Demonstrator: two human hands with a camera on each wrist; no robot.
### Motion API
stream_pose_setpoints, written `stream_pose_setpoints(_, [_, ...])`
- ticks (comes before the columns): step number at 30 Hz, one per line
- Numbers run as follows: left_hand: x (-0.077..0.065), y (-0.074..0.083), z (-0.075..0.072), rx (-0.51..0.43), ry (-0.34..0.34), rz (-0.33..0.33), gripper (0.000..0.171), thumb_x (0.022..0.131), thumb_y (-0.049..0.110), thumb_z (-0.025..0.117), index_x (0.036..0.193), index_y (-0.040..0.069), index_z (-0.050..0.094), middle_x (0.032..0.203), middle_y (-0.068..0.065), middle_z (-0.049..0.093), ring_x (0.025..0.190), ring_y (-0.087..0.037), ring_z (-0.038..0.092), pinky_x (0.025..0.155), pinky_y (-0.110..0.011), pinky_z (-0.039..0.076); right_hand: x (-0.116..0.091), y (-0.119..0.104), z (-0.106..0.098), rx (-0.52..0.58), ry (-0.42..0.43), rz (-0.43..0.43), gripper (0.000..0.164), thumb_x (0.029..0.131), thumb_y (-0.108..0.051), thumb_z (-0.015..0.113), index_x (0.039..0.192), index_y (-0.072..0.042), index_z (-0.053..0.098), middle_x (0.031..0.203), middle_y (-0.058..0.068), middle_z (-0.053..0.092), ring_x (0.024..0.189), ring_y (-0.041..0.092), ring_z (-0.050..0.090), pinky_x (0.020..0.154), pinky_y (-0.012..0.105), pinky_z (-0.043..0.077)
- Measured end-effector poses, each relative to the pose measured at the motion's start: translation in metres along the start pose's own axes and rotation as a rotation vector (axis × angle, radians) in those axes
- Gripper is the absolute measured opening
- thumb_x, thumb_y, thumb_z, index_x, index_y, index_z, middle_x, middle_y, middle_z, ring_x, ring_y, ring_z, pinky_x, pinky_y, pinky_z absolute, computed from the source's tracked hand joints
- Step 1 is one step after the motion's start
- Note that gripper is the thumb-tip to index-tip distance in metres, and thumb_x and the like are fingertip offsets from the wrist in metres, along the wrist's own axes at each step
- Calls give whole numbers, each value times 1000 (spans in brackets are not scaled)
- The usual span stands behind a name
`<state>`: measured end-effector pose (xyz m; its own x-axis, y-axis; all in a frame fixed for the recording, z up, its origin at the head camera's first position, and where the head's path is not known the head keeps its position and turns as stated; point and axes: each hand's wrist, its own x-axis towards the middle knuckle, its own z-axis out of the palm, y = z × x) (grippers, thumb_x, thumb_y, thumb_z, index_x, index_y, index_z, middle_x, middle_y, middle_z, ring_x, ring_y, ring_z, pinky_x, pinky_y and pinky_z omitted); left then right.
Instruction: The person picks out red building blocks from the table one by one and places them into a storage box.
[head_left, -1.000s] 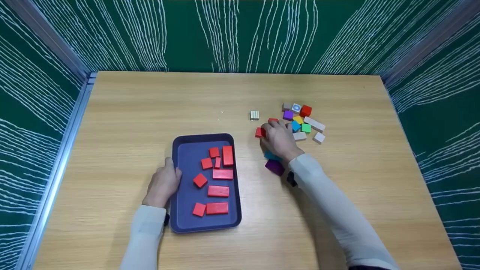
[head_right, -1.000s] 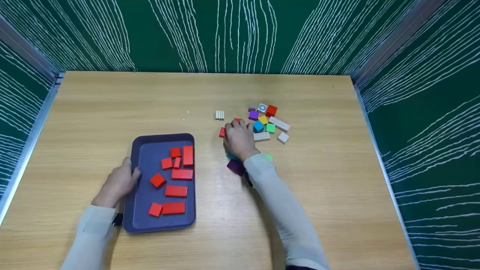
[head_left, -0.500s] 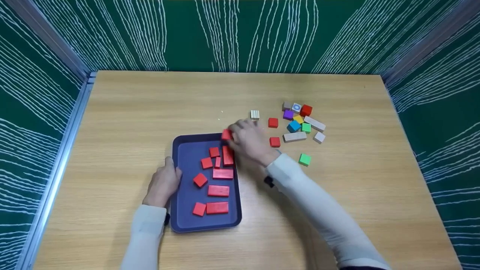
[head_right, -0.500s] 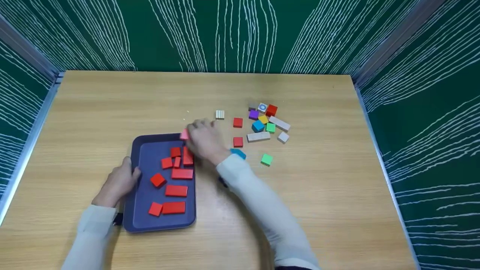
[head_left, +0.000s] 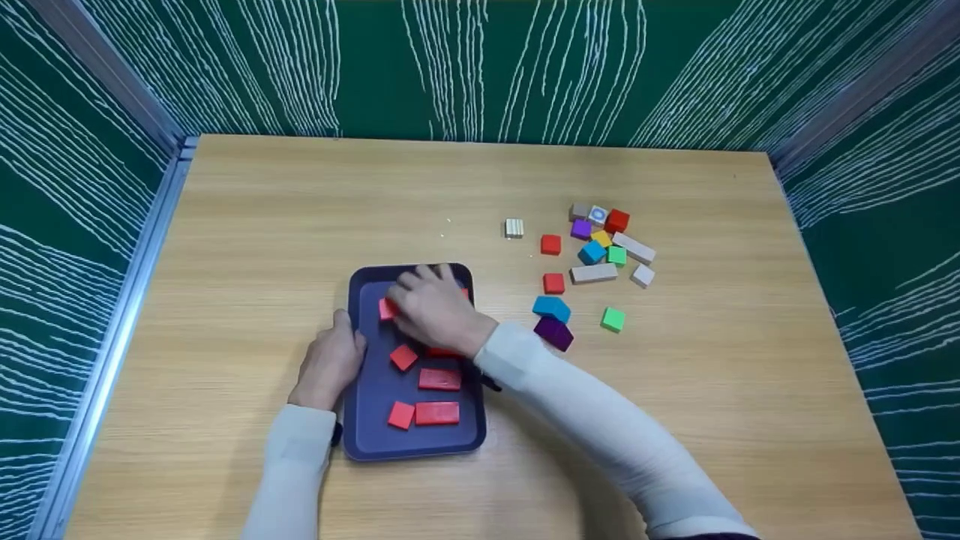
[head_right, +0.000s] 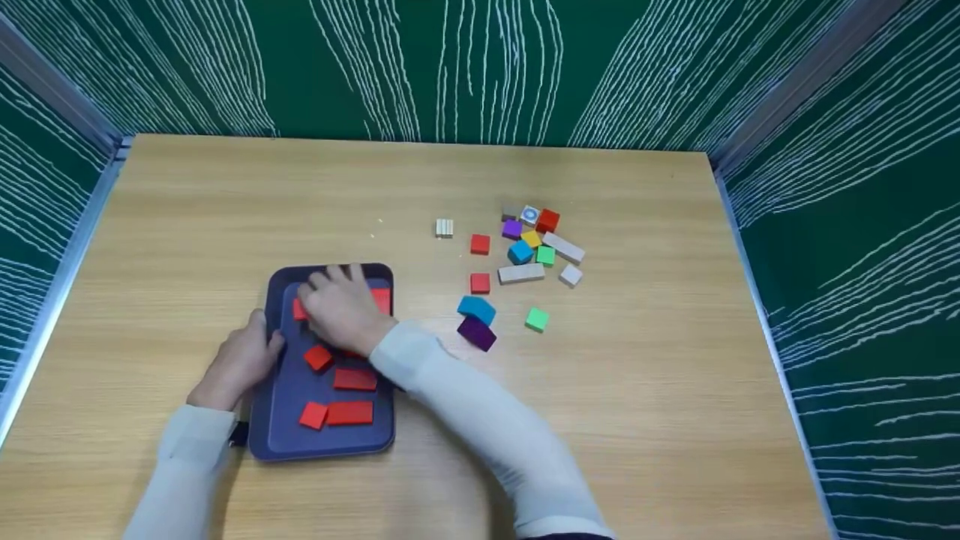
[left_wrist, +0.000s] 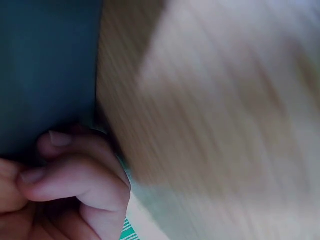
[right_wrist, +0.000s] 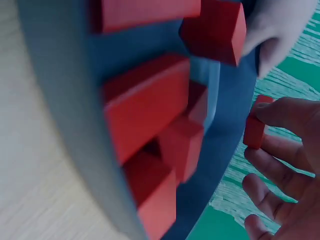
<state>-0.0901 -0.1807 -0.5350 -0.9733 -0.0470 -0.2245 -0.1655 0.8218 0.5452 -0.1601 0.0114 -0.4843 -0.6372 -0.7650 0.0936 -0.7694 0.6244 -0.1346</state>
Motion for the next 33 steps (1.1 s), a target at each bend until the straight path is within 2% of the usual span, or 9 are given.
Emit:
stream_pose_setpoints(3, [1, 0, 0, 0, 4, 0, 19, 101, 13, 46, 111, -4, 43, 78, -22, 58, 69, -38, 62, 59, -51, 47, 4, -5, 5, -22, -46, -27, 28, 96, -29, 66, 117, -12, 70, 112, 5, 65, 100, 26, 54, 82, 45, 40])
stream_pose_setpoints(8, [2, 1, 0, -5, -9, -14, 22, 102, 14, 45, 114, -4, 43, 79, -22, 58, 69, -38, 62, 58, -50, 47, 7, -7, 10, -32, -108, -24, 23, 98, -26, 64, 117, -16, 72, 110, 5, 66, 97, 26, 54, 78, 42, 39])
stream_pose_setpoints(16, [1, 0, -1, -13, -22, -25, 26, 102, 15, 44, 119, -5, 43, 84, -24, 60, 73, -38, 64, 60, -51, 48, 9, -10, 8, -52, -222, -25, 26, 98, -25, 63, 122, -18, 71, 112, 6, 68, 98, 27, 56, 83, 46, 40])
stream_pose_setpoints(20, [1, 0, 0, -8, -20, -19, 26, 103, 16, 44, 119, -5, 43, 85, -25, 60, 74, -39, 64, 61, -51, 48, 9, -10, 8, -60, -246, -30, 25, 99, -25, 62, 121, -18, 71, 112, 6, 69, 99, 27, 56, 82, 46, 39])
stream_pose_setpoints(25, [1, 0, 0, -4, -23, -13, 27, 103, 16, 44, 120, -5, 43, 84, -24, 60, 73, -37, 63, 61, -50, 48, 7, -4, 8, -40, -227, -32, 23, 97, -23, 64, 118, -18, 71, 111, 5, 69, 97, 26, 56, 80, 45, 38])
stream_pose_setpoints(29, [0, 0, 0, -3, 0, 7, 24, 102, 15, 46, 116, -5, 43, 82, -24, 59, 73, -38, 63, 63, -51, 48, 3, 7, 3, -9, -155, -23, 20, 94, -23, 67, 114, -19, 72, 109, 4, 69, 100, 27, 57, 83, 47, 39])
stream_pose_setpoints(33, [0, 0, 0, -6, 0, 9, 24, 102, 15, 46, 115, -5, 43, 84, -25, 60, 74, -39, 63, 65, -52, 48, -3, 28, -4, 40, -62, 8, 19, 94, -23, 69, 111, -17, 72, 107, 5, 68, 101, 28, 58, 86, 49, 39])
